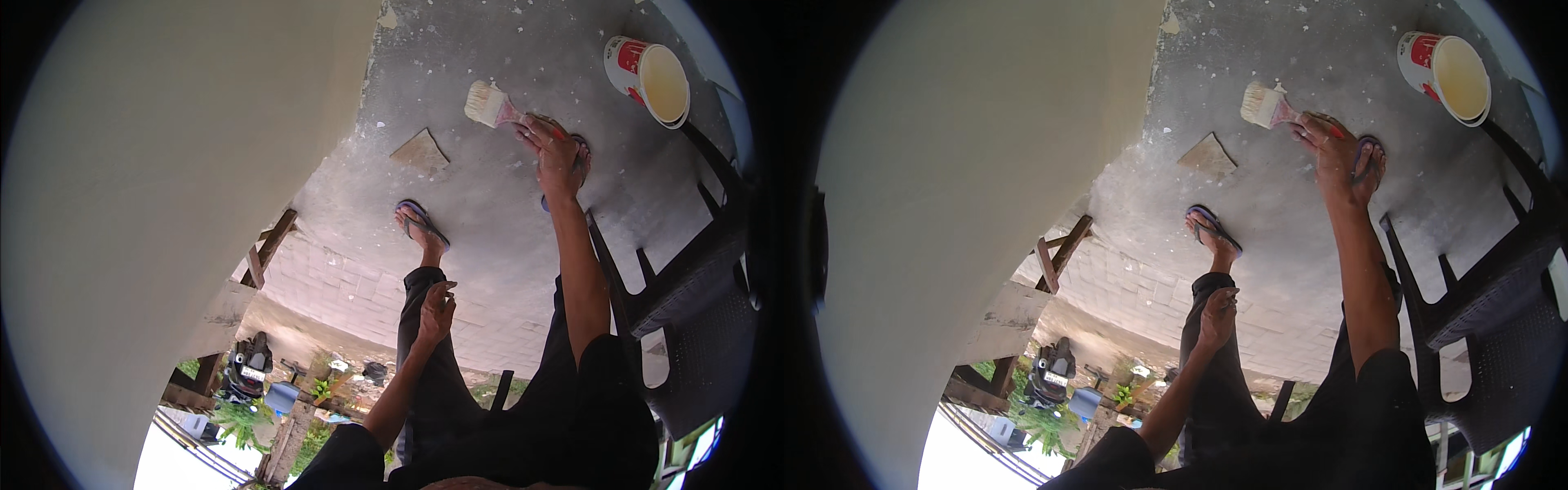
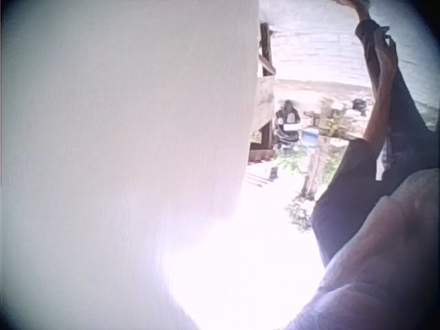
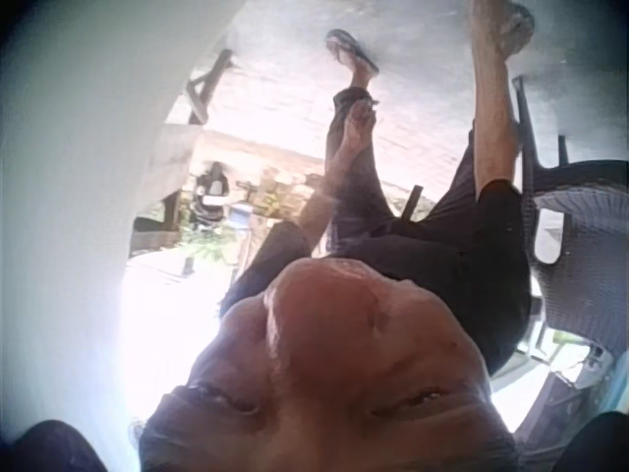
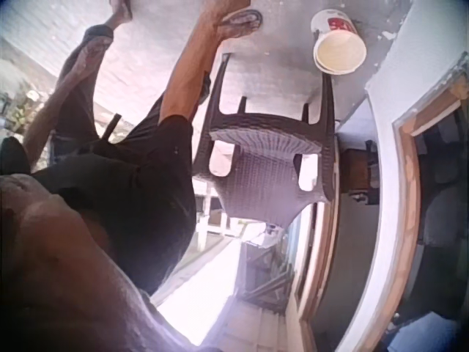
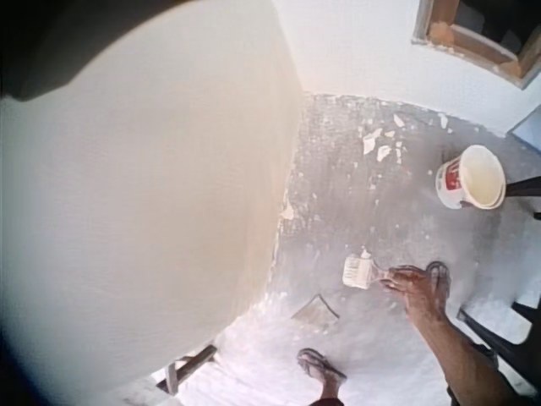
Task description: The person paints the exterior wall of a house using a paintbrush and a bucket of paint, then moves a chair aside.
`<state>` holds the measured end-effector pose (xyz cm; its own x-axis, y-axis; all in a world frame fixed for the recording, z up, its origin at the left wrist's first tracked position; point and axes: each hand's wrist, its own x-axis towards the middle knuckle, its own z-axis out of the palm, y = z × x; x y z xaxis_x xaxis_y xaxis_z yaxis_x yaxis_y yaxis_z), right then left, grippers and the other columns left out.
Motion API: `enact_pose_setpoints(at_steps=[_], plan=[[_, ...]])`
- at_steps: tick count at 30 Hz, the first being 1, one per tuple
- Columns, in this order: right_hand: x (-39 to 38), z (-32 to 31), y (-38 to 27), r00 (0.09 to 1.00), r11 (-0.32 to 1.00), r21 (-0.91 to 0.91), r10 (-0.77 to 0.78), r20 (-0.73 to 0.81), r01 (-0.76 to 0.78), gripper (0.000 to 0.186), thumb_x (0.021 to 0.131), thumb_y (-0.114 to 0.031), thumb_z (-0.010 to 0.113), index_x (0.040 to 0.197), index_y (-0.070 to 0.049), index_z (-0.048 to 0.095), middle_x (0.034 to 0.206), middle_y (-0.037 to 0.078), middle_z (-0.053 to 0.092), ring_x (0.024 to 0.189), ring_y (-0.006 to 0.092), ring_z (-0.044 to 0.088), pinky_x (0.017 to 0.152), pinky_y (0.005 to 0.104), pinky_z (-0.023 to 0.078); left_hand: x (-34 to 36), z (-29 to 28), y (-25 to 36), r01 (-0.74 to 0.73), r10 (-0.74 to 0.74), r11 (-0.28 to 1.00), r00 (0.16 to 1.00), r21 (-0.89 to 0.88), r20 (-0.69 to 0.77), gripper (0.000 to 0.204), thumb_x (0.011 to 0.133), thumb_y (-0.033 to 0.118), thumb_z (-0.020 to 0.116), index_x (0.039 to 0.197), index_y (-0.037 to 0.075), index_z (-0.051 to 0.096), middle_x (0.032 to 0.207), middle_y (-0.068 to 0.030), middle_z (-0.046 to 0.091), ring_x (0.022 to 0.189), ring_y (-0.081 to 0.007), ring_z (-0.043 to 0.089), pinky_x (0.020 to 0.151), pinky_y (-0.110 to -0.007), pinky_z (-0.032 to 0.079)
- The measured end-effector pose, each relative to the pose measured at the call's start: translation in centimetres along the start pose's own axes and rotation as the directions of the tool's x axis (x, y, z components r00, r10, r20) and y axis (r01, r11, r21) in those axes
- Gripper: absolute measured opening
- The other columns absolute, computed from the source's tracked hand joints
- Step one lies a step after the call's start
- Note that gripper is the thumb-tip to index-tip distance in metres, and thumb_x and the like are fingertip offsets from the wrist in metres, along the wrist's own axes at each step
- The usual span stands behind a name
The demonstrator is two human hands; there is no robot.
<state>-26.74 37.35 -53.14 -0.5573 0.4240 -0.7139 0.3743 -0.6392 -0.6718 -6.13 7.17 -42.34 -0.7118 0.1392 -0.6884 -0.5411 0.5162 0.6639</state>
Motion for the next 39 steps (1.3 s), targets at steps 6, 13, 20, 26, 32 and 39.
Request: enact_pose_setpoints(at_steps=[6,13,20,26,32,39], plan=[[-1.4,10.4,21.5,0.992,0.973,0.218,0.053,0.117,-0.078,0.025,0.081,-0.008,0.071,0.098,0.007,0.063,0.088,0.012,0.066,0.077,0.019,0.066,0.075,0.0303,0.057,3.0,0.7,-5.0,0.164,-0.202,0.972,0.949,0.168,0.243,0.032,0.078,0.004,0.058,0.111,0.003,0.06,0.108,-0.0162,0.059,0.088,-0.0267,0.061,0.082,-0.036,0.049],[0.9,16.3,31.0,0.999,0.95,0.313,-0.003,0.045,-0.012,0.024,0.082,-0.008,0.07,0.1,0.007,0.064,0.092,0.014,0.067,0.084,0.0196,0.066,0.08,0.0304,0.056,5.0,-1.5,-4.9,0.171,-0.232,0.963,0.919,0.208,0.318,0.03,0.081,0.007,0.058,0.11,0.001,0.058,0.112,-0.0182,0.06,0.101,-0.0356,0.059,0.086,-0.04,0.047],[-4.9,20.0,25.9,0.987,0.89,0.444,0.031,0.156,-0.098,0.025,0.081,-0.011,0.072,0.098,0.007,0.066,0.086,0.011,0.067,0.071,0.0131,0.06,0.067,0.0248,0.05,5.9,-4.4,-5.6,0.346,-0.432,0.89,0.847,0.296,0.309,0.032,0.084,0.012,0.058,0.114,0.0,0.055,0.111,-0.0218,0.06,0.106,-0.0403,0.055,0.086,-0.043,0.046],[-0.2,16.7,31.5,0.994,0.969,0.222,-0.1,-0.038,0.106,0.025,0.084,-0.011,0.069,0.101,0.006,0.063,0.094,0.013,0.067,0.083,0.0171,0.064,0.078,0.0284,0.054,5.0,-2.3,-5.9,0.25,-0.35,0.928,0.837,0.276,0.42,0.029,0.085,0.015,0.058,0.11,0.0,0.056,0.109,-0.0224,0.061,0.103,-0.0409,0.056,0.084,-0.044,0.046],[-4.1,20.5,30.2,0.996,0.982,0.18,-0.071,0.06,0.059,0.022,0.085,-0.006,0.067,0.103,0.005,0.065,0.092,0.008,0.067,0.08,0.0124,0.061,0.073,0.0232,0.048,3.2,-2.7,-9.3,0.084,-0.23,0.945,0.861,0.317,0.455,0.031,0.084,0.018,0.06,0.11,0.001,0.057,0.109,-0.0225,0.061,0.103,-0.0402,0.056,0.083,-0.044,0.047],[-6.6,17.2,27.8,0.998,0.955,0.294,-0.012,-0.064,0.03,0.02,0.086,-0.007,0.065,0.1,0.007,0.065,0.086,0.008,0.067,0.076,0.0102,0.06,0.07,0.0218,0.048,3.3,-2.9,-9.2,0.188,-0.329,0.927,0.827,0.326,0.457,0.038,0.084,0.022,0.064,0.115,0.002,0.055,0.114,-0.0217,0.059,0.109,-0.0385,0.054,0.087,-0.043,0.045]])
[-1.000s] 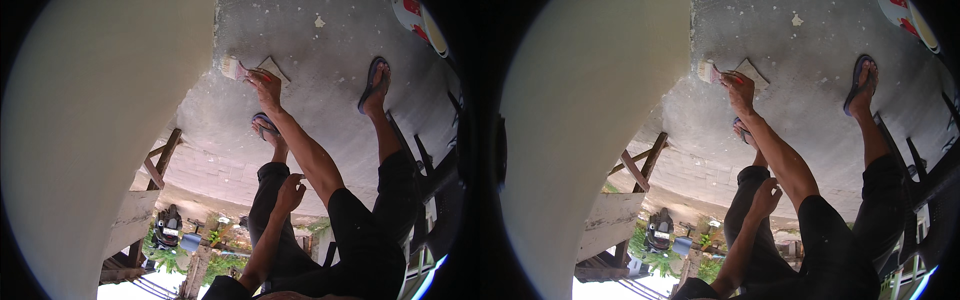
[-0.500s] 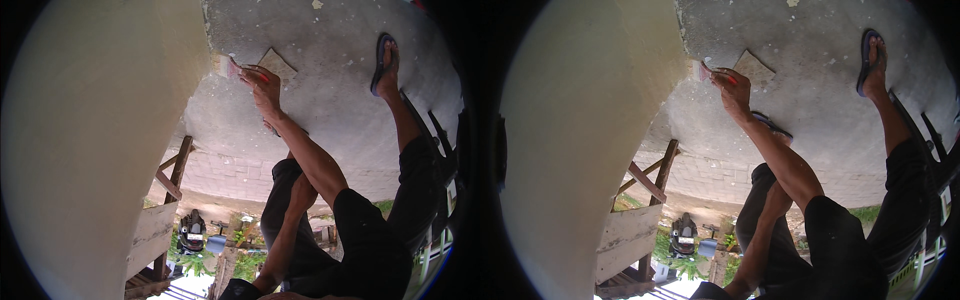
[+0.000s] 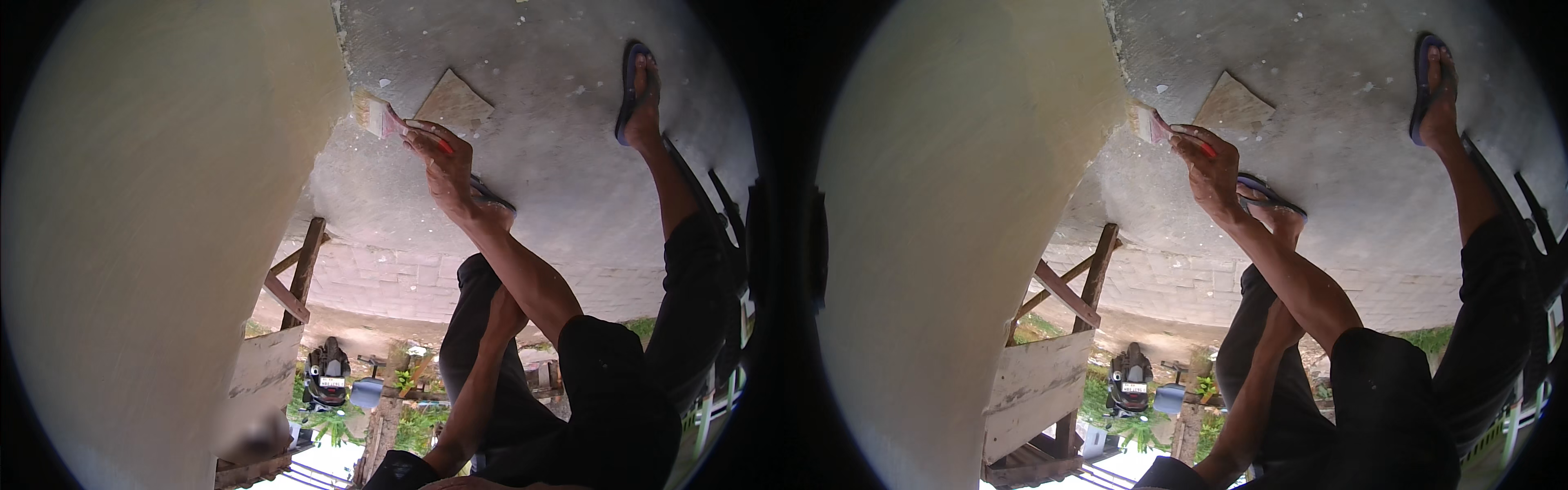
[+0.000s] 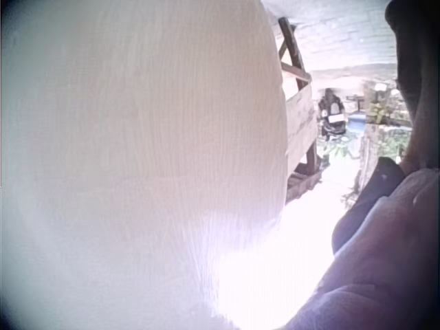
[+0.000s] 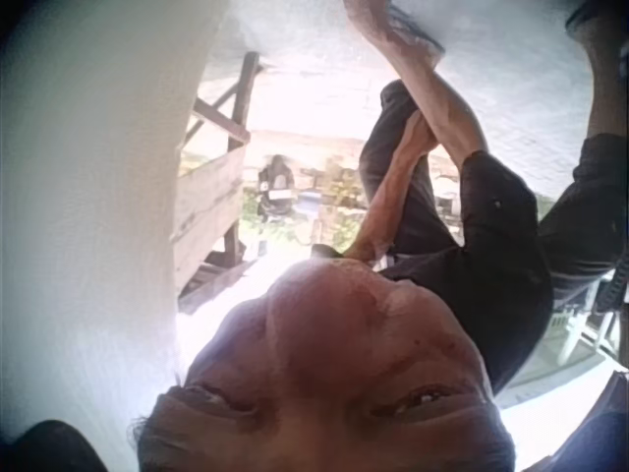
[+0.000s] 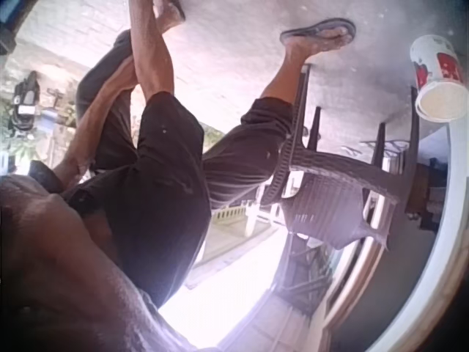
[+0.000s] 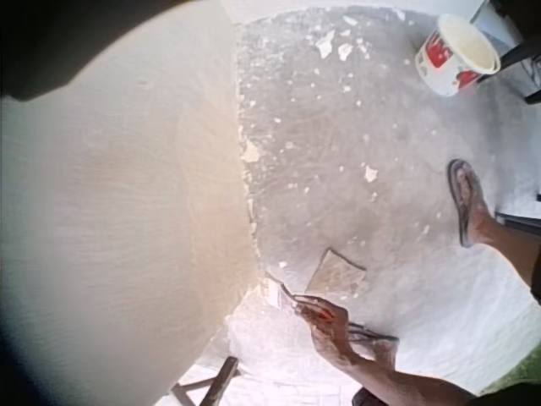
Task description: The person paints the exterior wall of a house using a paintbrush and a bucket of paint, then moves a chair aside.
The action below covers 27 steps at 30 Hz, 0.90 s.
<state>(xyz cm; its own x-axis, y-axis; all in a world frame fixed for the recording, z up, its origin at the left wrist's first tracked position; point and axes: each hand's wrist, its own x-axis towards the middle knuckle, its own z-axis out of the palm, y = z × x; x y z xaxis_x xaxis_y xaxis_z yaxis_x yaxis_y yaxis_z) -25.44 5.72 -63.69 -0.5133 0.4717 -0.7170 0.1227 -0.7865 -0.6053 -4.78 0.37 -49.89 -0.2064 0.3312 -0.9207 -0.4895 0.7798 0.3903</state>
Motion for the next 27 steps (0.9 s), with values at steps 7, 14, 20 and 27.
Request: enact_pose_setpoints(at_steps=[7,14,20,27], plan=[[3.8,4.2,3.8,0.97,0.96,-0.135,-0.24,0.048,0.245,0.017,0.086,-0.005,0.065,0.1,0.005,0.065,0.084,0.005,0.066,0.073,0.0088,0.056,0.068,0.0215,0.046,0.2,1.6,-0.8,-0.238,0.232,0.971,0.956,-0.012,-0.178,0.028,0.083,0.011,0.059,0.11,0.003,0.057,0.108,-0.0175,0.061,0.099,-0.0361,0.058,0.085,-0.041,0.047],[-9.3,6.6,-7.2,0.958,0.994,-0.1,-0.019,0.285,0.05,0.021,0.086,-0.006,0.066,0.104,0.003,0.065,0.089,0.016,0.07,0.079,0.0134,0.065,0.067,0.0258,0.052,0.4,0.5,-0.9,-0.026,0.026,1.0,0.996,-0.002,-0.086,0.027,0.083,0.009,0.058,0.11,0.004,0.058,0.107,-0.0168,0.061,0.097,-0.0342,0.058,0.084,-0.04,0.047],[-8.8,3.5,-11.4,0.963,0.982,-0.13,-0.101,0.249,0.137,0.02,0.087,-0.002,0.063,0.106,0.003,0.064,0.1,0.014,0.069,0.089,0.0146,0.066,0.076,0.0243,0.053,0.8,0.8,0.3,-0.004,0.005,1.0,0.998,0.005,-0.066,0.027,0.083,0.008,0.057,0.109,0.004,0.058,0.106,-0.0162,0.06,0.096,-0.0325,0.059,0.083,-0.039,0.047],[-3.0,4.5,-1.5,0.988,0.952,-0.274,-0.112,0.106,0.137,0.022,0.089,-0.011,0.065,0.105,0.005,0.063,0.086,0.008,0.067,0.071,0.0084,0.055,0.067,0.0225,0.046,0.4,2.5,0.9,0.006,-0.006,1.0,0.999,-0.01,-0.054,0.026,0.083,0.006,0.056,0.109,0.004,0.058,0.106,-0.0155,0.06,0.095,-0.0305,0.059,0.082,-0.038,0.047]])
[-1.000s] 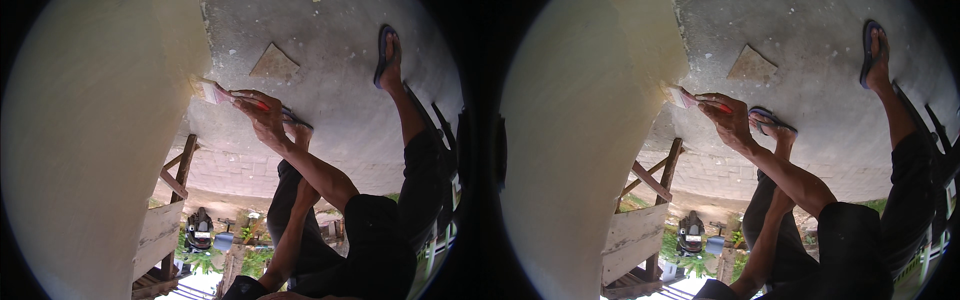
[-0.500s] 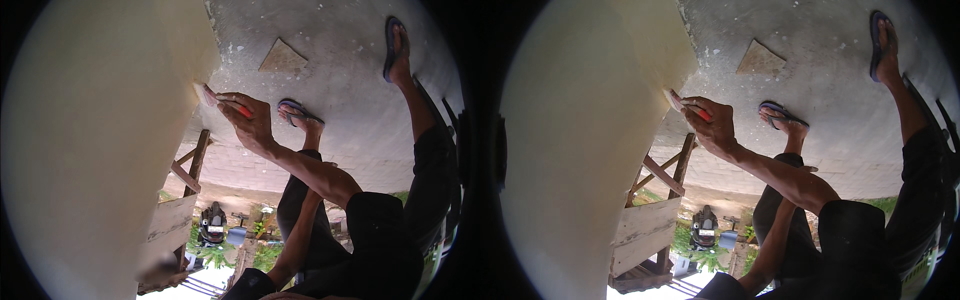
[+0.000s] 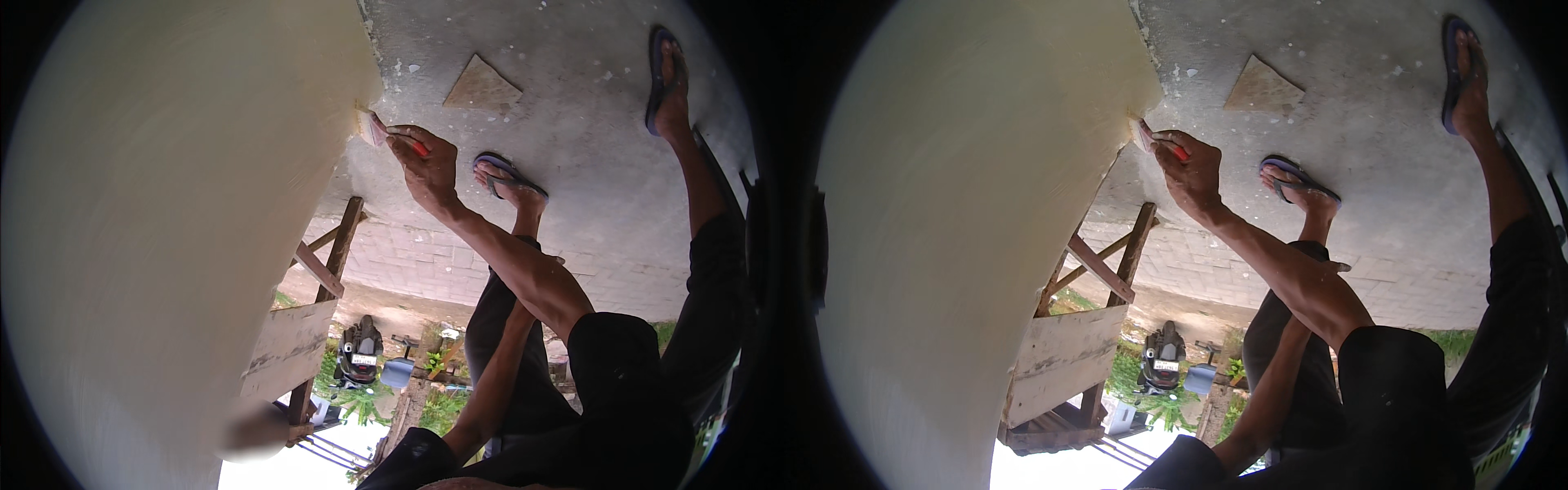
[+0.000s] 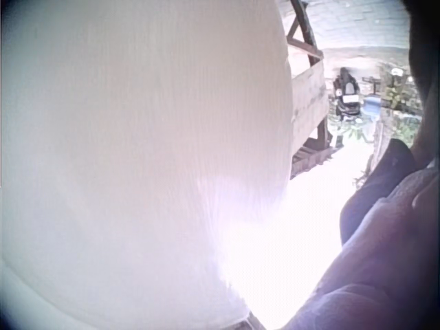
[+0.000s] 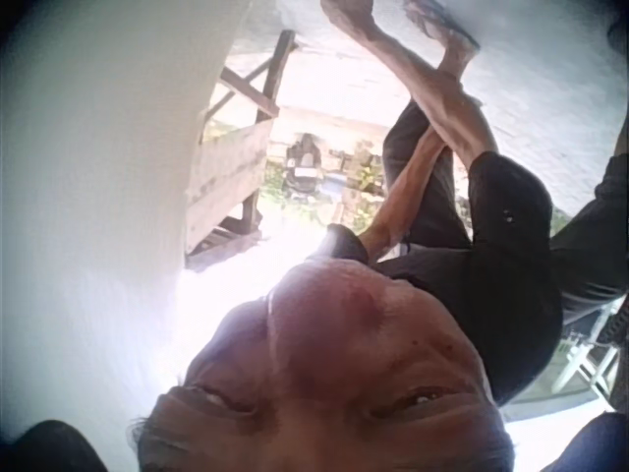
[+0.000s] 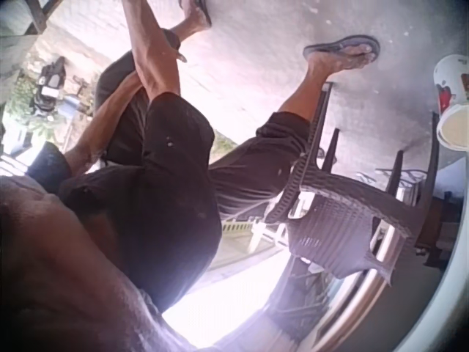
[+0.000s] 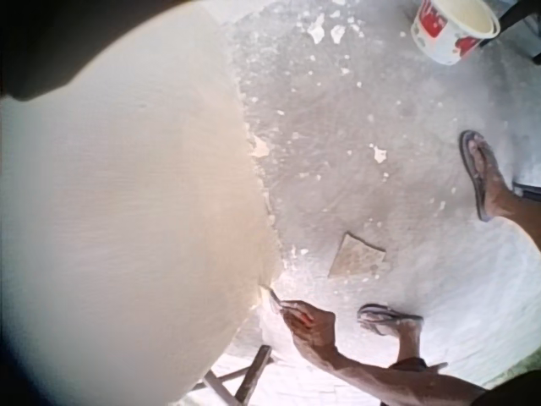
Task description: The person paints the exterior wall of a house using a paintbrush and a bucket of paint, then moves a chair aside.
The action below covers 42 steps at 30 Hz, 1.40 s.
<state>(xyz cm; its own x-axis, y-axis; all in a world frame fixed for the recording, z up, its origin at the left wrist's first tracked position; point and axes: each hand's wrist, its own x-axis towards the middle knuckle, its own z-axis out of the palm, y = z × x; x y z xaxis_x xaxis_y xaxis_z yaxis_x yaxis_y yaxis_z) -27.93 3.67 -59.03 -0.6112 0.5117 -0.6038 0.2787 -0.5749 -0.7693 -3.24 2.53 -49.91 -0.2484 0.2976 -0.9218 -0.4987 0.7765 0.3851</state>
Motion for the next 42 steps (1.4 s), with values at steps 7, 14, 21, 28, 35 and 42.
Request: enact_pose_setpoints(at_steps=[7,14,21,28,35,42], plan=[[-9.3,-0.9,-11.1,0.948,0.979,0.168,0.057,0.312,-0.115,0.023,0.085,-0.004,0.066,0.107,0.001,0.065,0.097,0.014,0.07,0.083,0.014,0.066,0.074,0.0273,0.055,0.2,-1.4,-0.8,0.058,-0.058,0.998,0.998,-0.009,-0.03,0.026,0.083,0.004,0.055,0.109,0.005,0.059,0.105,-0.0148,0.06,0.093,-0.0285,0.06,0.081,-0.037,0.047],[-4.9,-1.9,-8.8,0.817,0.895,0.36,0.008,0.576,-0.263,0.021,0.081,-0.003,0.07,0.101,0.0,0.068,0.101,0.011,0.069,0.088,0.0169,0.067,0.076,0.0265,0.056,0.5,-1.0,-0.3,0.041,-0.042,0.999,0.996,-0.019,-0.077,0.029,0.08,-0.003,0.05,0.106,0.006,0.06,0.097,-0.013,0.06,0.085,-0.025,0.059,0.076,-0.035,0.047],[2.7,-4.8,3.2,0.947,0.881,0.36,0.247,0.205,-0.308,0.017,0.083,-0.004,0.067,0.097,0.006,0.066,0.09,0.012,0.067,0.078,0.0168,0.065,0.074,0.0273,0.054,0.0,0.1,-0.1,0.042,-0.041,0.999,0.998,0.008,-0.036,0.029,0.08,-0.002,0.05,0.106,0.006,0.06,0.098,-0.0133,0.06,0.087,-0.0259,0.06,0.078,-0.035,0.047],[-4.0,0.5,-7.1,0.995,0.992,0.12,0.027,0.094,-0.038,0.021,0.086,-0.009,0.066,0.104,0.002,0.066,0.09,0.015,0.07,0.073,0.0142,0.066,0.065,0.0267,0.053,0.6,0.3,0.5,0.068,-0.068,0.998,0.998,0.017,0.005,0.029,0.08,-0.002,0.05,0.106,0.007,0.06,0.099,-0.0136,0.061,0.088,-0.0269,0.06,0.08,-0.036,0.048],[-5.2,-3.7,-11.6,0.899,0.928,0.344,-0.024,0.437,-0.143,0.024,0.082,-0.007,0.07,0.105,-0.001,0.067,0.092,0.012,0.07,0.081,0.0137,0.068,0.07,0.0264,0.056,1.8,-1.2,-1.2,0.247,-0.228,0.961,0.962,-0.124,0.147,0.025,0.083,0.006,0.056,0.108,0.005,0.059,0.101,-0.0146,0.061,0.092,-0.028,0.061,0.082,-0.036,0.047],[8.1,-6.1,6.6,0.998,0.996,-0.081,-0.028,-0.057,0.024,0.022,0.086,-0.008,0.067,0.101,0.007,0.064,0.088,0.01,0.066,0.075,0.0117,0.061,0.069,0.0234,0.05,0.4,0.2,-1.2,-0.034,0.031,0.999,0.995,0.036,0.097,0.045,0.083,0.022,0.066,0.121,0.002,0.052,0.124,-0.019,0.055,0.116,-0.0356,0.052,0.095,-0.04,0.043]])
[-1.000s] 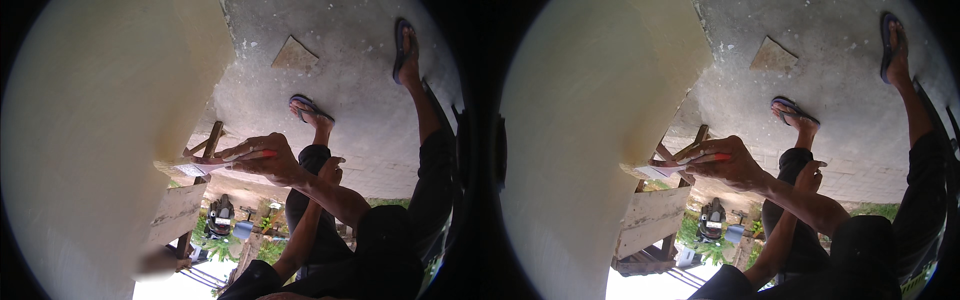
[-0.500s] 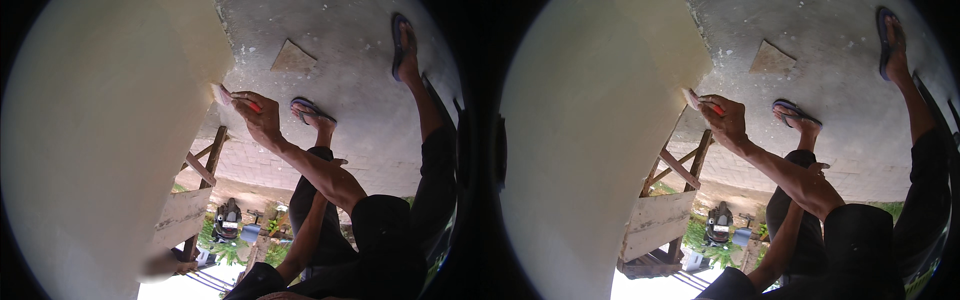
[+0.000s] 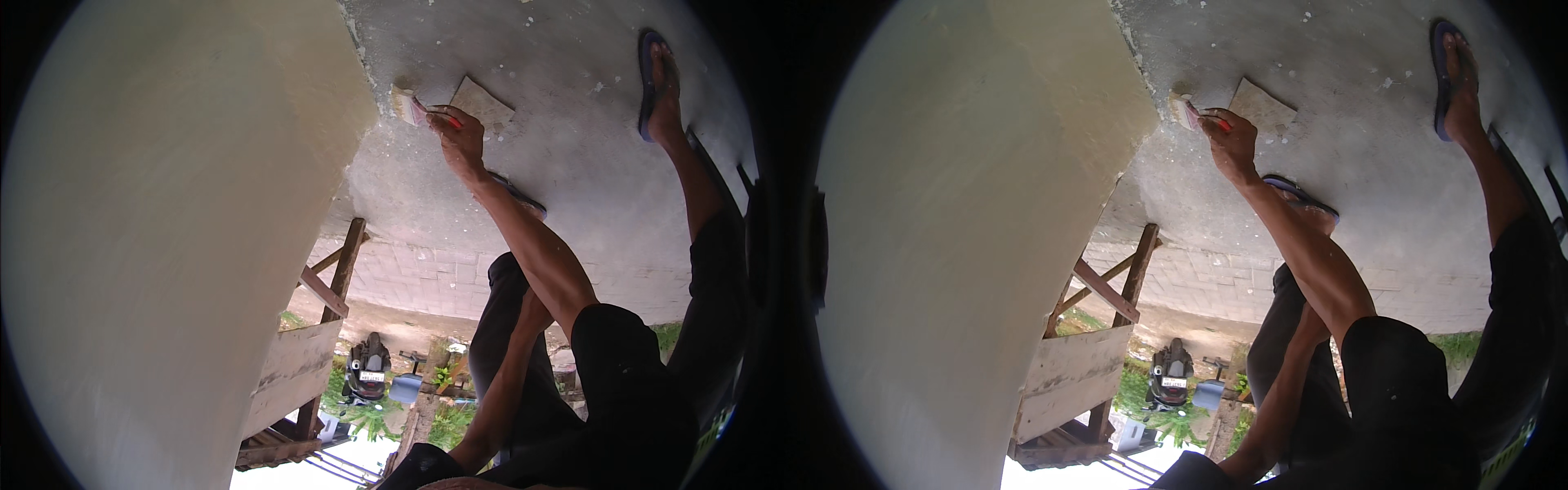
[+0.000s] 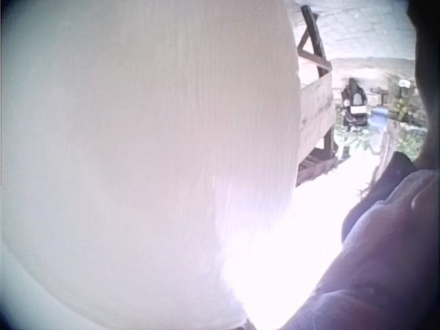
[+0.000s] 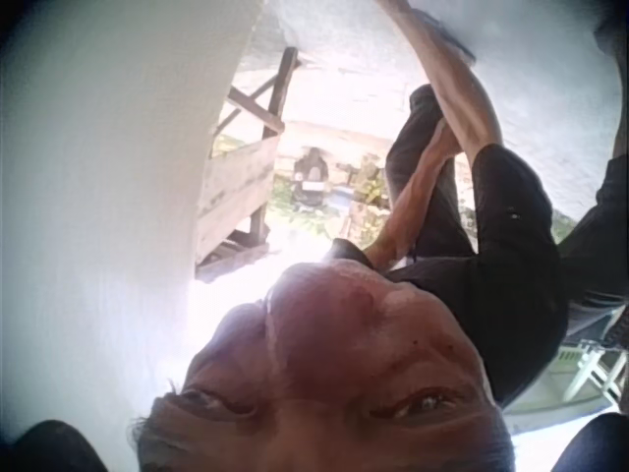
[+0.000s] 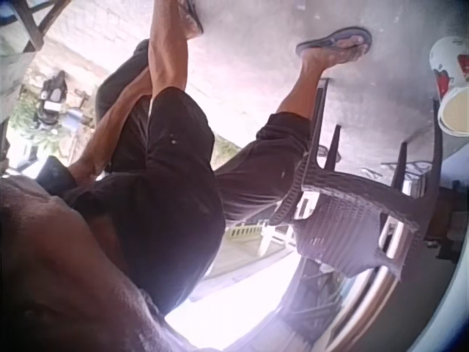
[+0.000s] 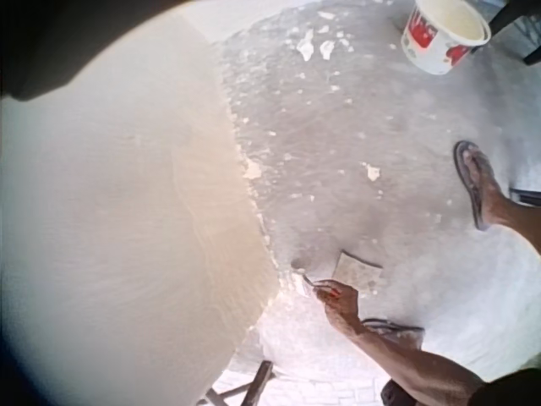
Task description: The person paints the exterior wall of a house using a paintbrush and a bucket of paint, then moves a chair aside.
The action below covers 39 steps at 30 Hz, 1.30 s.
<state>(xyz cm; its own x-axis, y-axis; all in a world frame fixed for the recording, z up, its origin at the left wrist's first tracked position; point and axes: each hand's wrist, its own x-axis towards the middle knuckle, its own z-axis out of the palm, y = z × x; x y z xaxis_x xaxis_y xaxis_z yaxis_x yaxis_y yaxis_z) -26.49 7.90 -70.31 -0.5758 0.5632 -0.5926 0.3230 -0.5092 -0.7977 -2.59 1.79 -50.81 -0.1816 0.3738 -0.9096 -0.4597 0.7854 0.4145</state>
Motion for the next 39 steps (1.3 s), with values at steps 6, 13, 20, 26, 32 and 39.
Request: enact_pose_setpoints(at_steps=[6,13,20,26,32,39], plan=[[-1.2,6.2,-5.7,0.999,0.98,0.196,0.025,0.043,-0.033,0.016,0.086,-0.006,0.066,0.1,0.003,0.066,0.087,0.005,0.066,0.073,0.0087,0.056,0.068,0.0232,0.046,0.4,-0.3,0.0,-0.026,0.026,1.0,0.997,0.008,-0.069,0.038,0.081,0.012,0.062,0.117,0.002,0.054,0.111,-0.0168,0.06,0.1,-0.0325,0.058,0.085,-0.038,0.046],[-10.6,2.5,-22.4,0.88,0.886,0.445,-0.105,0.463,-0.128,0.021,0.084,-0.006,0.067,0.104,-0.001,0.067,0.094,0.013,0.071,0.087,0.0182,0.069,0.078,0.0295,0.055,1.1,-1.3,0.8,0.069,-0.07,0.995,0.997,-0.077,-0.014,0.034,0.08,0.006,0.058,0.114,0.003,0.056,0.104,-0.015,0.061,0.092,-0.0299,0.06,0.08,-0.036,0.047],[-10.6,4.5,-20.1,0.75,0.817,0.483,-0.098,0.655,-0.316,0.022,0.082,-0.009,0.071,0.102,-0.002,0.067,0.088,0.013,0.07,0.084,0.0195,0.069,0.076,0.0294,0.059,0.6,-1.7,2.3,0.068,-0.077,0.995,0.99,-0.076,-0.116,0.035,0.076,-0.006,0.05,0.11,0.003,0.058,0.098,-0.0158,0.06,0.085,-0.0279,0.061,0.073,-0.035,0.047],[-6.7,1.0,-10.0,0.923,0.854,0.388,0.236,0.304,-0.346,0.018,0.085,-0.006,0.066,0.099,0.006,0.064,0.096,0.015,0.067,0.086,0.0225,0.068,0.081,0.0341,0.057,0.3,-1.3,2.1,-0.016,-0.014,0.99,0.976,-0.137,-0.216,0.038,0.073,-0.008,0.049,0.109,0.002,0.057,0.099,-0.0168,0.06,0.085,-0.0288,0.061,0.074,-0.035,0.049],[-15.7,6.1,-18.0,0.983,0.983,0.155,0.075,0.166,-0.101,0.022,0.087,-0.009,0.065,0.106,0.002,0.065,0.088,0.012,0.07,0.078,0.0103,0.063,0.072,0.0228,0.05,-0.9,-1.0,2.4,-0.143,0.101,0.981,0.955,-0.134,-0.28,0.041,0.071,-0.011,0.048,0.109,0.001,0.056,0.099,-0.0178,0.06,0.085,-0.0297,0.06,0.074,-0.036,0.05],[-21.3,1.1,-32.1,0.717,0.903,0.357,-0.085,0.692,-0.238,0.02,0.076,0.003,0.07,0.095,0.006,0.068,0.104,0.015,0.068,0.09,0.0239,0.069,0.079,0.0305,0.056,-3.0,-1.7,3.6,-0.399,0.331,0.909,0.866,-0.12,-0.374,0.045,0.069,-0.014,0.045,0.11,0.0,0.055,0.103,-0.0185,0.06,0.085,-0.029,0.061,0.075,-0.035,0.051]])
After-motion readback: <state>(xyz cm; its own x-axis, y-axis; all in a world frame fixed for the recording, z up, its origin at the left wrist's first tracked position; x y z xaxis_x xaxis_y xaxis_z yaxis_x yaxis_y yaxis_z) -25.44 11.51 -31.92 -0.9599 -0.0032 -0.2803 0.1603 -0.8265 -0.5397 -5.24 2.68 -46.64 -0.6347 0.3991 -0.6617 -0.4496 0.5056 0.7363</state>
